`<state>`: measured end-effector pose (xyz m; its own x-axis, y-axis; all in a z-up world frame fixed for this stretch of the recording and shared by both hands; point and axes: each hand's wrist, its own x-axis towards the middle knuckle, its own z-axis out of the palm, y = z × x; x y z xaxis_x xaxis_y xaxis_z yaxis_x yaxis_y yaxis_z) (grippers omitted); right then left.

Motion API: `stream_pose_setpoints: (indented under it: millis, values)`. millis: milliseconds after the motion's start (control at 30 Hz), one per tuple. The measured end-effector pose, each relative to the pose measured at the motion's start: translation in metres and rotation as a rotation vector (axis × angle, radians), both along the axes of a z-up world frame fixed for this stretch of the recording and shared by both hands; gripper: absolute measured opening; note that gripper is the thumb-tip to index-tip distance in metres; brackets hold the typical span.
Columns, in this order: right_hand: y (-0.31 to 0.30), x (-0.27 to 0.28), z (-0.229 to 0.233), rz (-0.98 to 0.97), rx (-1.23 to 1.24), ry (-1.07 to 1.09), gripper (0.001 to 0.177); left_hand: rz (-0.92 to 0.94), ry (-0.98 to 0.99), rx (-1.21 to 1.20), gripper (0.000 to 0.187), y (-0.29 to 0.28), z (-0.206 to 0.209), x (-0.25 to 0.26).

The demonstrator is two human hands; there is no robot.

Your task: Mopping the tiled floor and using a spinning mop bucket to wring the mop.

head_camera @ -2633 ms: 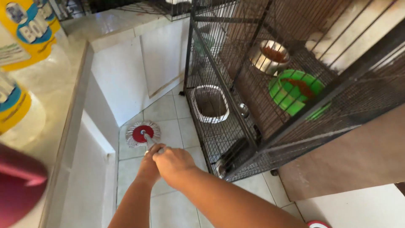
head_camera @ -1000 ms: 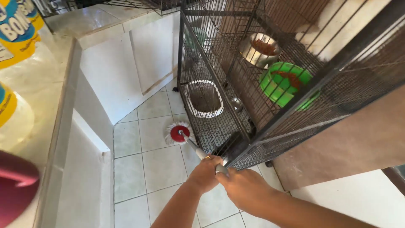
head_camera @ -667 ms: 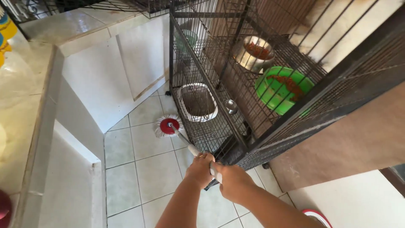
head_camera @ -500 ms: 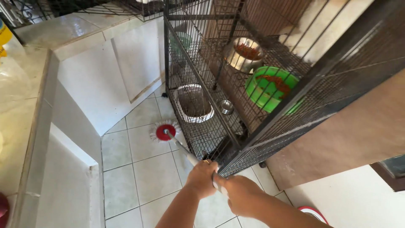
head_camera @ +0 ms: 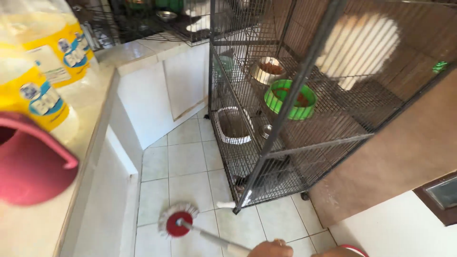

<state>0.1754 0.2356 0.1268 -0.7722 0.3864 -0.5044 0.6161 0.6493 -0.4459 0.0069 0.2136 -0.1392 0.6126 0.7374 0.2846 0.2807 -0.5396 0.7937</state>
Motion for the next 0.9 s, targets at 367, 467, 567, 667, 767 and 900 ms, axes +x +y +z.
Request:
stream_pose_setpoints:
  millis: [367, 467, 567, 667, 767, 900]
  values:
    - [-0.112, 0.086, -0.010, -0.820, -0.231, 0.545, 0.049, 0.622, 0.047, -0.286, 0.025, -0.110, 0.162, 0.026]
    - [-0.114, 0.050, -0.032, -1.033, -0.547, 1.270, 0.017, 0.786, 0.110, -0.259, 0.017, -0.105, 0.146, 0.046]
    - [-0.098, 0.032, -0.062, -1.144, -0.627, 1.555, 0.013, 0.946, 0.058, -0.327, 0.017, -0.093, 0.134, 0.058]
    - [-0.088, 0.043, -0.036, -1.193, -0.514, 1.493, 0.017, 0.847, 0.047, -0.360, 0.018, -0.080, 0.140, 0.070]
    - [-0.084, 0.070, -0.004, -1.227, -0.412, 1.429, 0.014, 0.734, 0.055, -0.437, 0.014, -0.071, 0.169, 0.097]
    - [-0.073, 0.125, 0.015, -1.310, -0.286, 1.440, 0.011, 0.696, -0.146, -0.391, 0.017, -0.053, 0.172, 0.161]
